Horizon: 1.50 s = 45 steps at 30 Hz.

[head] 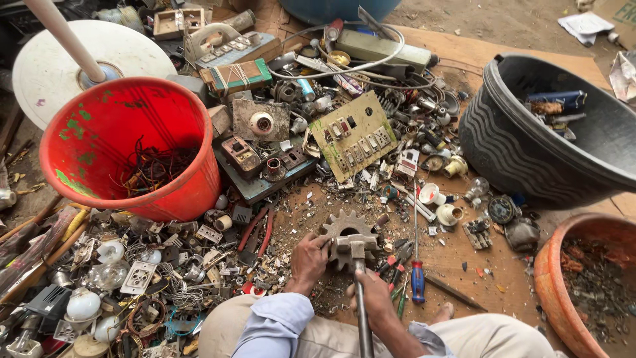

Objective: The person sits on the ground amidst a pile of electronic waste and uses a hammer to smash a metal gear and a white circuit board. The person repeatedly strikes the objects to break them into smaller pieces.

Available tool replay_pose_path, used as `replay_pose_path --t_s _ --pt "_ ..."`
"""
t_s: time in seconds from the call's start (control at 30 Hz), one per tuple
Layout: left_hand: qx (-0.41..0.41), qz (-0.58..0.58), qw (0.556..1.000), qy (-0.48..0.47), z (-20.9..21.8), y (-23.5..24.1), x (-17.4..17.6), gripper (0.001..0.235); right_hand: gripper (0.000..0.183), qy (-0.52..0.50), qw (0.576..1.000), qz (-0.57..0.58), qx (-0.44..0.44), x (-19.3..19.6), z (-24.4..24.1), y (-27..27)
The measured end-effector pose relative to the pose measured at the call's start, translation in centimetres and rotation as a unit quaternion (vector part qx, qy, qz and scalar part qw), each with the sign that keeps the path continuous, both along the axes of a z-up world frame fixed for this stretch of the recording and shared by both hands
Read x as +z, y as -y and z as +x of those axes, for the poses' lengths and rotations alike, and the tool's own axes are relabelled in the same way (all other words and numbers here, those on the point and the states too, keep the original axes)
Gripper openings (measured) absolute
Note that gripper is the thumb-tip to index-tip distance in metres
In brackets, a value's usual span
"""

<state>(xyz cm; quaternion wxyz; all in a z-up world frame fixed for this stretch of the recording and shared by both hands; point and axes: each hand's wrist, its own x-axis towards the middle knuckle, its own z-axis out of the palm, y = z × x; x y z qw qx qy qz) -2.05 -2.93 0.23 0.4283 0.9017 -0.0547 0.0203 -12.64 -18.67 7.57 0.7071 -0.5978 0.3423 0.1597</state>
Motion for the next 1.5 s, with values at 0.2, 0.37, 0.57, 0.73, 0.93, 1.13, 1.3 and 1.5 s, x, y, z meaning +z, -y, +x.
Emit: replay_pose_path --t_s 0.2,0.37,0.57,0.73,0.93,1.13,1.3,1.5 --pt "0.009 -0.010 1.000 -0.025 -0.4 -0.2 0.3 0.015 0.051 0.309 0.812 -0.477 0.133 0.4 -0.4 0.9" --pt "0.003 -0.009 1.000 -0.029 0.2 -0.1 0.7 0.017 0.050 0.221 0.766 -0.554 0.239 0.4 0.8 0.7" --pt "0.009 -0.039 0.997 -0.065 -0.3 -0.1 0.4 0.016 0.055 0.247 0.756 -0.570 0.205 1.4 0.8 0.6" --pt "0.001 -0.036 0.998 -0.055 -0.4 0.1 0.0 0.017 0.055 0.243 0.737 -0.586 0.233 0.8 2.3 1.0" --pt "0.000 -0.037 0.997 -0.061 0.1 -0.1 0.6 0.016 0.054 0.209 0.784 -0.544 0.216 0.8 1.6 1.2" --pt "0.000 -0.026 0.998 -0.054 0.3 -0.4 1.5 0.018 0.043 0.256 0.748 -0.569 0.224 0.1 2.1 1.0" --pt "-0.002 -0.036 0.996 -0.083 0.1 -0.3 0.9 0.017 0.058 0.200 0.769 -0.551 0.256 1.1 0.8 0.8" --pt "0.006 -0.032 0.998 -0.058 0.1 0.2 -0.6 0.018 0.054 0.295 0.748 -0.565 0.185 1.2 1.0 1.1"
